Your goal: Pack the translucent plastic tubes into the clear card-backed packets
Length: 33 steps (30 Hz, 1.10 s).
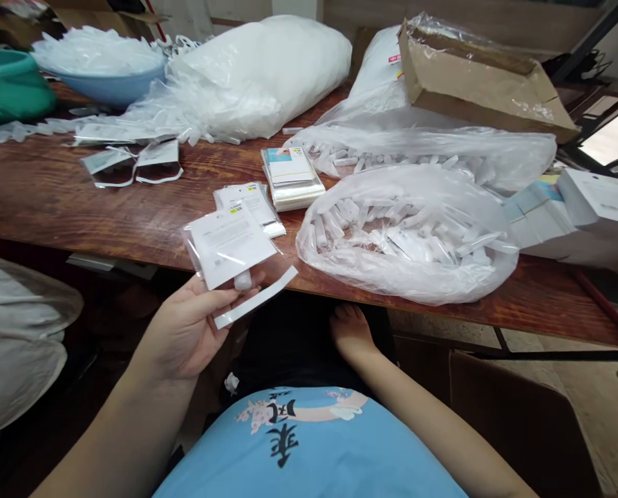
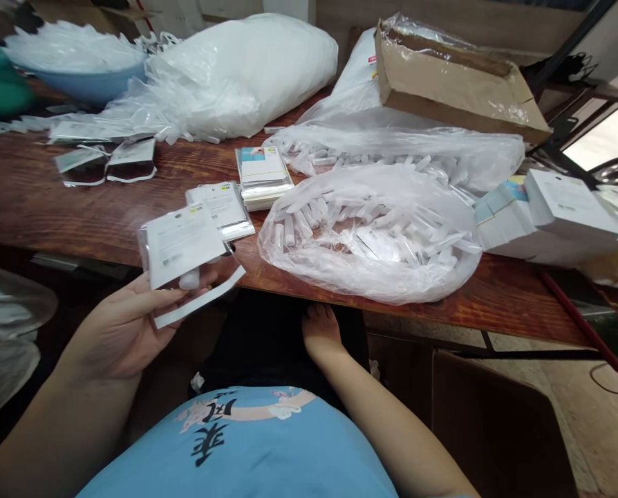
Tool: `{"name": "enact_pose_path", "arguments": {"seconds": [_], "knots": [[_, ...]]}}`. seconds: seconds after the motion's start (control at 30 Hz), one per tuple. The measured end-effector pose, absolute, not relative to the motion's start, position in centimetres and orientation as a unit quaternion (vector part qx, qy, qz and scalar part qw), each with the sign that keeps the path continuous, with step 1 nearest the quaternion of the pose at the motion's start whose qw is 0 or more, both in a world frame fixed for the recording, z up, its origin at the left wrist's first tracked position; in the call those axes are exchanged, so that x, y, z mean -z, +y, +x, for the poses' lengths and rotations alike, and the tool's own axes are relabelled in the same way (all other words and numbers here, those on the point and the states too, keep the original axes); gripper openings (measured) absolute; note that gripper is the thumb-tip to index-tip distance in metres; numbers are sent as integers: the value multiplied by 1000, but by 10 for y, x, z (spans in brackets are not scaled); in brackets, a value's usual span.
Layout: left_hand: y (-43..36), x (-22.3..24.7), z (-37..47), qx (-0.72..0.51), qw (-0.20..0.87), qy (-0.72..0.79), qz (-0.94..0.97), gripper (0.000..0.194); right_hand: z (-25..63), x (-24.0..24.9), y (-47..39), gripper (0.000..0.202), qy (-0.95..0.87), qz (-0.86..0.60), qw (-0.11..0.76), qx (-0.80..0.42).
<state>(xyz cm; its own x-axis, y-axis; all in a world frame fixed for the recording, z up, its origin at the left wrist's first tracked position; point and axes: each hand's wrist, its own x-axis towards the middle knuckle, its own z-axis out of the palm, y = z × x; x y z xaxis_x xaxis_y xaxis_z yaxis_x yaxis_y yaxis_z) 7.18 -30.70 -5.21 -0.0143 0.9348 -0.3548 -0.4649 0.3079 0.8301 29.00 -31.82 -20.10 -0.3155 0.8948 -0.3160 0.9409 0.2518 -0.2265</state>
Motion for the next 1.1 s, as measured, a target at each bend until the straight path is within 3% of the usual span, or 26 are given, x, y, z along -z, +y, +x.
{"name": "enact_pose_path", "arguments": {"seconds": [0.1,0.2,0.23,0.3,0.37,0.5,0.67,0.93,1.1], "knots": [[-308,51,73,-511,672,482,235,37,306,186,-333,21,788,592,14,170],[-308,51,78,-488,697,474,226,32,322,152,-348,30,807,563,-58,170],[-307,51,81,-482,706,469,223,30,324,137,-352,35,821,537,-104,166],[-308,51,88,-473,723,454,216,29,323,105,-355,43,831,441,-314,127],[-308,51,95,-468,741,434,210,30,312,77,-351,53,825,359,-423,104],[-311,51,102,-458,754,416,220,28,284,53,-334,27,900,219,-375,37],[-309,53,95,-483,751,392,223,47,273,58,-327,21,908,215,-359,-12],[-303,55,99,-472,771,375,207,54,266,62,-321,36,927,218,-301,-50],[-300,54,98,-462,753,415,219,43,263,59,-315,36,943,196,-268,-36]]}}
